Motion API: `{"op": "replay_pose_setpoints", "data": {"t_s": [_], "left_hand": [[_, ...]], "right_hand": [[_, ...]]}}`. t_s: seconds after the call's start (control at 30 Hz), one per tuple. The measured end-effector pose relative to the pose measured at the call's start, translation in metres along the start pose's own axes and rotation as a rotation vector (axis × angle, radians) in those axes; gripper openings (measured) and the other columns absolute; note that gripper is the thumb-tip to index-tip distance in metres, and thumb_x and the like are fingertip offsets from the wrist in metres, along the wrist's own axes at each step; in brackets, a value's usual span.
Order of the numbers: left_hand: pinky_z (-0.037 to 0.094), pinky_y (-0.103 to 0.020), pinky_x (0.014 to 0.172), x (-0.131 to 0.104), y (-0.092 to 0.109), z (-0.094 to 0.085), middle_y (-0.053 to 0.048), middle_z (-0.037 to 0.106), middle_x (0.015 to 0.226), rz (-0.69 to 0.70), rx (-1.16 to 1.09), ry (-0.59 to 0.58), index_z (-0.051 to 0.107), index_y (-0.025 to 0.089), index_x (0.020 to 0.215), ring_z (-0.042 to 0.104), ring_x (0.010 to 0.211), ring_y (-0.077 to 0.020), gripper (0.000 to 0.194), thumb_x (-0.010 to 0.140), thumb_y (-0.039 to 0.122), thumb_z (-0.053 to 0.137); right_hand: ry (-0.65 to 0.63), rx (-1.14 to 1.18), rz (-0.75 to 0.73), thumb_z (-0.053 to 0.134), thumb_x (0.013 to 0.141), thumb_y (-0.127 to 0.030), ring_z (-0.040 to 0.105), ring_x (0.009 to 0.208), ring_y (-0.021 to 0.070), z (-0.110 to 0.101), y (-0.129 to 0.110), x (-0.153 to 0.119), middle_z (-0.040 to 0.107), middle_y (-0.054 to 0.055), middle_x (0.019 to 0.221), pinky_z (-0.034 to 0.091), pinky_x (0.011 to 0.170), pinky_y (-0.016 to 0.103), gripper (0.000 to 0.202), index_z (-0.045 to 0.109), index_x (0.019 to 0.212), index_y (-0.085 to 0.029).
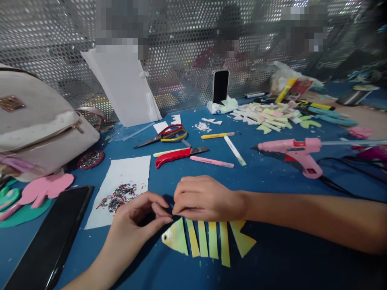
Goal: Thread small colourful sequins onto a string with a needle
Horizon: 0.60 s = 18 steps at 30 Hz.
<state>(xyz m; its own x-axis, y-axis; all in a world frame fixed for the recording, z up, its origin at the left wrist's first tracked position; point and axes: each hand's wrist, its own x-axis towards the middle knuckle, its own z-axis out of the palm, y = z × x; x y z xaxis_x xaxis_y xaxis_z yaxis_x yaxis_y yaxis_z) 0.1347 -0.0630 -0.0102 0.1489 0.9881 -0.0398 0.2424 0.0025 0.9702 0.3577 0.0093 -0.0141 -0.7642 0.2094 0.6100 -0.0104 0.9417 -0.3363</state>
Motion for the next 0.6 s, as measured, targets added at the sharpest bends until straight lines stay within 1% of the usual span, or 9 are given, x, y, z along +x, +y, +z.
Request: {"op": "replay_pose_setpoints", "data": {"t_s": [0.1,0.17,0.27,0.37,0.5,0.6], "left_hand": [[0.055,-0.019,0.065,-0.0018,0.0033,0.0019,0.002,0.07,0.064,0.015,0.014,0.006,0.07,0.02,0.081,0.068,0.063,-0.0129,0.014,0.074,0.026,0.081],[0.054,-0.019,0.063,-0.0031,0.0041,0.0026,0.002,0.069,0.063,0.02,0.029,0.003,0.07,0.02,0.083,0.067,0.062,-0.0129,0.015,0.075,0.027,0.08],[0.052,-0.02,0.061,-0.004,0.0036,0.0039,0.003,0.066,0.062,0.035,0.043,-0.002,0.068,0.019,0.085,0.065,0.061,-0.0132,0.018,0.075,0.027,0.081],[0.051,-0.021,0.06,-0.0036,0.0028,0.0051,0.003,0.065,0.062,0.055,0.031,-0.024,0.067,0.019,0.087,0.064,0.061,-0.0134,0.02,0.076,0.027,0.082],[0.051,-0.02,0.06,-0.0045,0.0014,0.0054,0.003,0.066,0.063,0.081,0.031,-0.043,0.067,0.02,0.089,0.065,0.06,-0.0136,0.018,0.079,0.027,0.08],[0.052,-0.019,0.061,-0.0086,-0.0003,0.0049,0.005,0.066,0.063,0.162,0.084,-0.034,0.067,0.023,0.094,0.066,0.06,-0.0122,0.017,0.081,0.024,0.079]], "right_hand": [[-0.055,-0.021,-0.009,0.053,0.104,-0.023,0.057,0.089,0.0147,0.0002,0.0001,-0.0001,0.069,0.006,0.097,0.045,0.079,0.025,0.017,0.068,0.1,-0.016],[-0.058,-0.045,-0.015,0.054,0.104,-0.026,0.057,0.088,0.0144,0.0011,0.0,0.0007,0.069,0.006,0.098,0.045,0.079,0.025,0.017,0.068,0.101,-0.016],[-0.051,-0.094,-0.026,0.056,0.103,-0.029,0.056,0.085,0.0137,0.0037,-0.0005,0.0023,0.069,0.004,0.098,0.043,0.076,0.026,0.017,0.069,0.099,-0.018],[-0.044,-0.096,-0.023,0.055,0.104,-0.029,0.056,0.082,0.0134,0.0058,-0.0014,0.0035,0.069,0.003,0.095,0.041,0.073,0.027,0.02,0.069,0.093,-0.019],[-0.007,0.01,0.032,0.054,0.1,-0.023,0.055,0.078,0.0138,0.0056,-0.0026,0.0045,0.069,0.002,0.09,0.043,0.073,0.027,0.016,0.066,0.09,-0.019],[0.013,0.113,0.126,0.053,0.093,-0.015,0.056,0.078,0.0134,0.0039,-0.003,0.005,0.067,0.002,0.086,0.044,0.076,0.027,0.01,0.062,0.09,-0.019]]}}
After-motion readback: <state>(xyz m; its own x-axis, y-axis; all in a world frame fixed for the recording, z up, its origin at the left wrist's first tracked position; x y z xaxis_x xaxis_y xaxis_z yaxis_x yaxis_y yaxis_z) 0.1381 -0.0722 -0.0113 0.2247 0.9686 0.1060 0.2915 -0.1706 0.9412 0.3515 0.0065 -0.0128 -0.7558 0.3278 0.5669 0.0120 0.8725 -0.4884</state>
